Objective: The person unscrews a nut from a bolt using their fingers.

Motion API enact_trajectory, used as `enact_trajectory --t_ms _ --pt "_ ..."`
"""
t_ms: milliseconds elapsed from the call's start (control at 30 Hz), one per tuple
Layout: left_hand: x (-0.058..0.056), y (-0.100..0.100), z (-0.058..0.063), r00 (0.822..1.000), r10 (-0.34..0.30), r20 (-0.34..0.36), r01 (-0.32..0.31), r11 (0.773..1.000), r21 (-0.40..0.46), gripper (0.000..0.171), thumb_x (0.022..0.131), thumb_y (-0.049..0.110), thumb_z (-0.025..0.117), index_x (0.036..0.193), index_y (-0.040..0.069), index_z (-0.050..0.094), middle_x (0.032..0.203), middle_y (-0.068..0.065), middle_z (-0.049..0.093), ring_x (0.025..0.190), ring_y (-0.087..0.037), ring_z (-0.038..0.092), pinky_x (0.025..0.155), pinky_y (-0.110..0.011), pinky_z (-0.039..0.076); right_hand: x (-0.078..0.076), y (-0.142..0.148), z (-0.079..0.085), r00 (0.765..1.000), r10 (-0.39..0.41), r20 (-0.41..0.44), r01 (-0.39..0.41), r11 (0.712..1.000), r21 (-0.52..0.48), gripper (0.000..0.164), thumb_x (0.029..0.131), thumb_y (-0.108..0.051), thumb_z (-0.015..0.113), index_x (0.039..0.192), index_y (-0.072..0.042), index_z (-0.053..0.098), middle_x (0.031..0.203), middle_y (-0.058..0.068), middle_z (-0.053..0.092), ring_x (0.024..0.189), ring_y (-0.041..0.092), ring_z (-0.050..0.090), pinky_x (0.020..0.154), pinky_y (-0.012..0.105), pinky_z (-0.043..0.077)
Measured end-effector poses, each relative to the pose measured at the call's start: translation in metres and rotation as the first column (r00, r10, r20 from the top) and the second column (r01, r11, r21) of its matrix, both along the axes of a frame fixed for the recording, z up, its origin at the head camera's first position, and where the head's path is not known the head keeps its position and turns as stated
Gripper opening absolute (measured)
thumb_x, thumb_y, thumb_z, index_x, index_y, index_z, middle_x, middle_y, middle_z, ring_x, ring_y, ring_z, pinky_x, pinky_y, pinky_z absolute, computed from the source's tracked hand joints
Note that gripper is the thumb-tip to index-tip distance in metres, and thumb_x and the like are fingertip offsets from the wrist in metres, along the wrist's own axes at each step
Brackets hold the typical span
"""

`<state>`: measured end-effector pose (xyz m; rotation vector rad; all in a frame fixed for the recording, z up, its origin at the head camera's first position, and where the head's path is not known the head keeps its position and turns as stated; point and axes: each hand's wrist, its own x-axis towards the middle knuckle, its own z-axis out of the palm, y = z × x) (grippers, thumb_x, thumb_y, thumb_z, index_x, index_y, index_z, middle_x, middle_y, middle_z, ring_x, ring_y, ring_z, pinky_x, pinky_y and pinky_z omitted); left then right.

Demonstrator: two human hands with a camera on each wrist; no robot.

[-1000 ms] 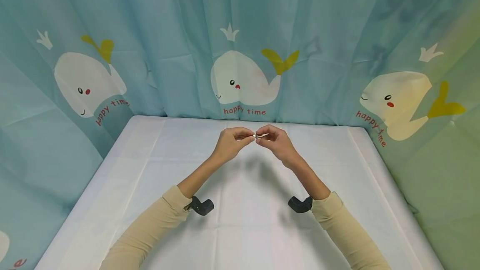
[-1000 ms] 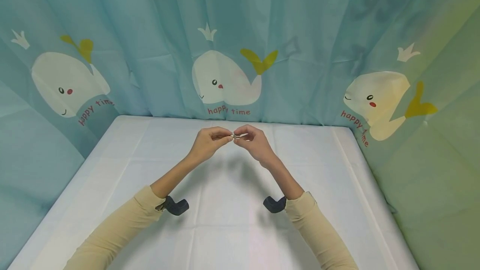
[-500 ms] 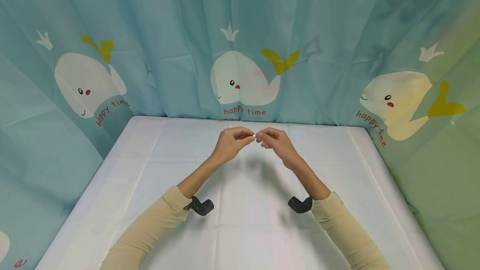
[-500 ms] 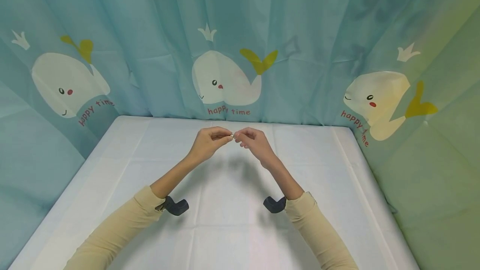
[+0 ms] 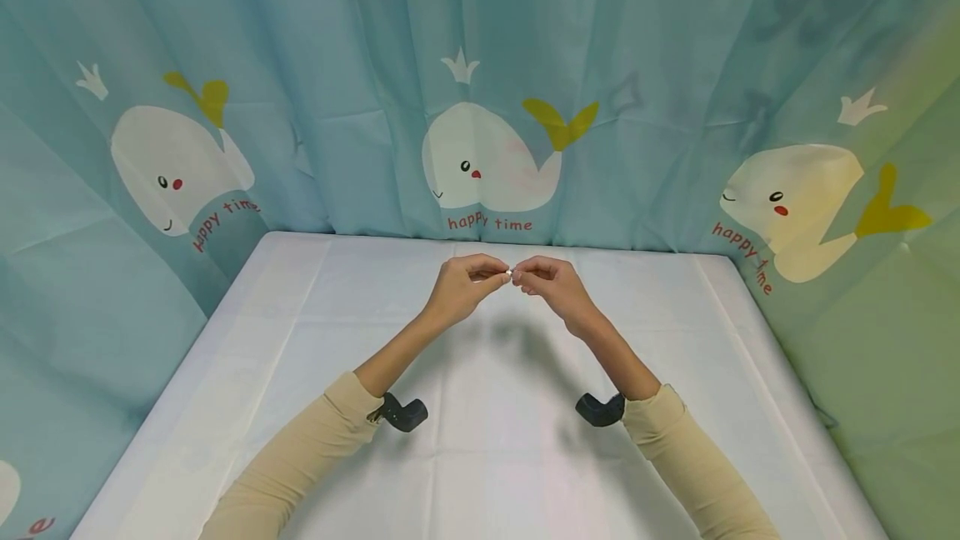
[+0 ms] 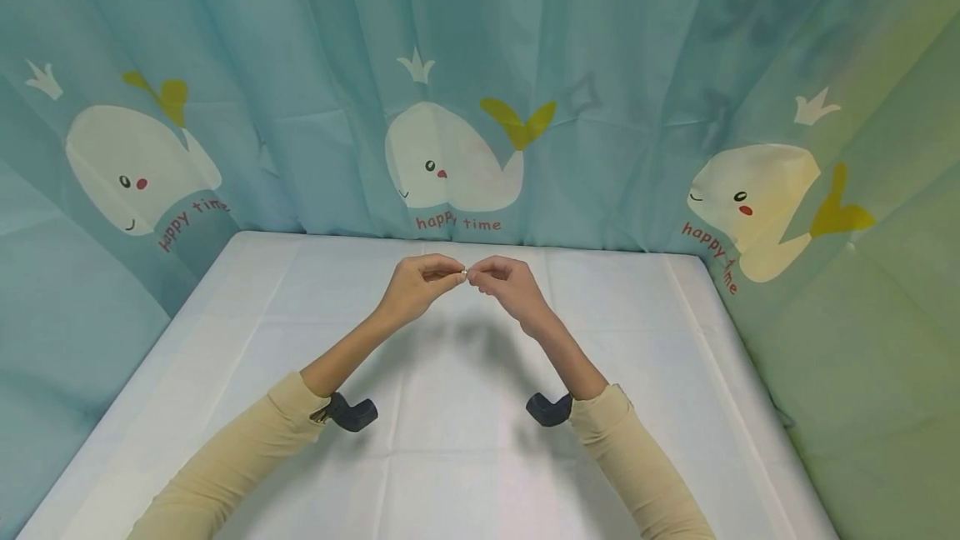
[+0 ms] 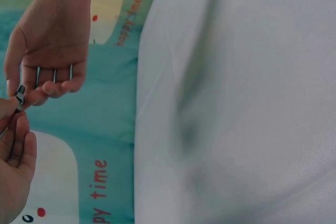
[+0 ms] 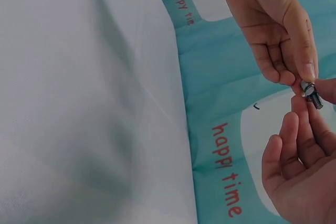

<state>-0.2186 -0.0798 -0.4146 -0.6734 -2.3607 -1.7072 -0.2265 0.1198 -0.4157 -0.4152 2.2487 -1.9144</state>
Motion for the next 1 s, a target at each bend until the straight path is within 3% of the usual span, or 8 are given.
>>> enact_trajectory --t_ms 233,567,767,1000 --pt "0.0008 0.0003 0.0001 1.000 0.003 -0.011 -0.004 1.000 -0.007 0.012 0.092 0.011 0.074 0.101 0.003 0.077 0.095 -0.004 0.074 0.085 -0.016 0.070 0.075 -0.030 0.058 0.0008 0.0017 -0.0021 0.997 0.032 -0.070 -0.033 0.999 -0.018 0.021 0.095 -0.007 0.067 0.113 0.005 0.066 0.104 0.006 0.069 0.094 0.019 0.064 0.086 0.035 0.054" --pt "0.0010 0.0006 -0.0003 1.000 0.006 -0.014 -0.006 1.000 -0.011 0.012 0.092 0.010 0.074 0.100 0.002 0.077 0.096 -0.005 0.074 0.086 -0.017 0.070 0.076 -0.030 0.058 0.0012 0.0014 -0.0018 0.996 0.033 -0.083 -0.034 0.999 -0.005 0.026 0.093 -0.002 0.068 0.117 0.007 0.064 0.110 0.010 0.064 0.088 0.016 0.062 0.077 0.027 0.053" --pt "0.0006 -0.0003 -0.0005 1.000 0.007 -0.016 -0.007 1.000 -0.007 0.012 0.092 0.009 0.074 0.101 0.002 0.077 0.096 -0.006 0.074 0.086 -0.017 0.070 0.076 -0.029 0.058 0.0009 0.0017 -0.0014 0.998 0.031 -0.046 -0.031 1.000 -0.002 0.034 0.097 -0.009 0.065 0.126 0.007 0.059 0.113 0.010 0.063 0.095 0.027 0.061 0.084 0.034 0.054" --pt "0.0004 0.0012 0.0000 1.000 -0.014 -0.010 0.014 1.000 0.012 0.015 0.092 0.012 0.074 0.102 0.001 0.076 0.096 -0.011 0.074 0.087 -0.023 0.071 0.077 -0.035 0.058 -0.0001 0.0016 -0.0013 1.000 0.000 -0.001 0.000 1.000 0.001 0.030 0.099 -0.025 0.065 0.111 0.003 0.068 0.098 0.006 0.068 0.088 0.023 0.060 0.090 0.046 0.051"
